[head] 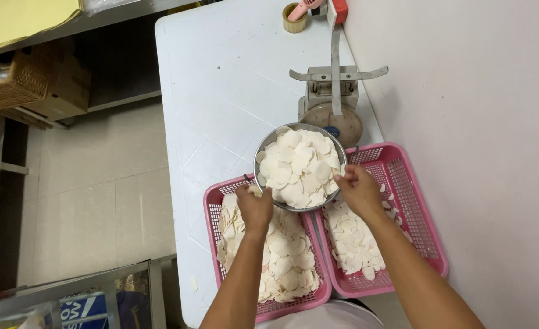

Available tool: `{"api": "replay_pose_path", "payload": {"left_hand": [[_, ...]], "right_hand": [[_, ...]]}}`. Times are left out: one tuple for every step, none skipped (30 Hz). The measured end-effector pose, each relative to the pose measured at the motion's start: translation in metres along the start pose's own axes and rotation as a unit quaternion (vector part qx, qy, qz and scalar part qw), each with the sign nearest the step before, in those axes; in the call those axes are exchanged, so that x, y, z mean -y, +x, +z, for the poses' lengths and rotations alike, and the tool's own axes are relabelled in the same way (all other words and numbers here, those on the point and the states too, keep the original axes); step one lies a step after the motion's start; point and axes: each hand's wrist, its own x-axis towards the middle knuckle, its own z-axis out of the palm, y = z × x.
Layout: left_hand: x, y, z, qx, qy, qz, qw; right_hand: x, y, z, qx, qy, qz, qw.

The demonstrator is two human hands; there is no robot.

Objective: Sorting and weighing white vegetable slices from baskets into a bowl on a scale.

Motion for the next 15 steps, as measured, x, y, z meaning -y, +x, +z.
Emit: {"api": "replay_pose_path", "payload": {"left_hand": [[0.008,-0.001,0.006,0.042,-0.037,-0.084,0.995],[0.014,0.000,0.018,0.043,-0.037,-0.083,0.995],[0.021,0.001,0.028,0.116,-0.119,-0.117,0.979],[0.027,0.002,0.038,0.187,-0.200,-0.150,0.950],[0.010,-0.009,0.029,0.187,-0.199,-0.148,0.951],[-0.008,-0.021,0.021,0.171,-0.231,-0.144,0.947],[-0.027,-0.033,0.014,0.157,-0.264,-0.140,0.941],[-0.030,-0.035,0.008,0.158,-0.263,-0.137,0.942],[-0.033,-0.038,0.003,0.144,-0.276,-0.135,0.941],[-0.037,-0.041,-0.002,0.129,-0.289,-0.134,0.939],[-0.035,-0.046,-0.012,0.127,-0.290,-0.131,0.940],[-0.034,-0.051,-0.022,0.120,-0.277,-0.130,0.944],[-0.033,-0.056,-0.032,0.111,-0.264,-0.130,0.949],[-0.037,-0.060,-0.047,0.109,-0.264,-0.126,0.950],[-0.042,-0.065,-0.061,0.105,-0.255,-0.128,0.953]], "right_hand": [[-0.011,0.000,0.004,0.024,0.029,0.051,0.998],[-0.010,-0.006,0.004,0.023,0.029,0.051,0.998],[-0.008,-0.012,0.006,0.032,0.071,0.065,0.995],[-0.006,-0.019,0.007,0.042,0.112,0.079,0.990],[-0.007,-0.021,0.010,0.041,0.114,0.078,0.990],[-0.008,-0.023,0.013,0.046,0.158,0.079,0.983],[-0.010,-0.024,0.014,0.050,0.202,0.078,0.975],[-0.010,-0.029,0.011,0.047,0.204,0.077,0.975],[-0.010,-0.033,0.006,0.036,0.241,0.076,0.967],[-0.011,-0.037,0.002,0.026,0.278,0.075,0.957],[-0.014,-0.042,-0.008,0.026,0.279,0.072,0.957],[-0.019,-0.048,-0.017,0.009,0.289,0.081,0.954],[-0.023,-0.053,-0.027,-0.006,0.300,0.090,0.950],[-0.021,-0.061,-0.038,-0.006,0.303,0.087,0.949],[-0.020,-0.069,-0.050,0.010,0.239,0.138,0.961]]}}
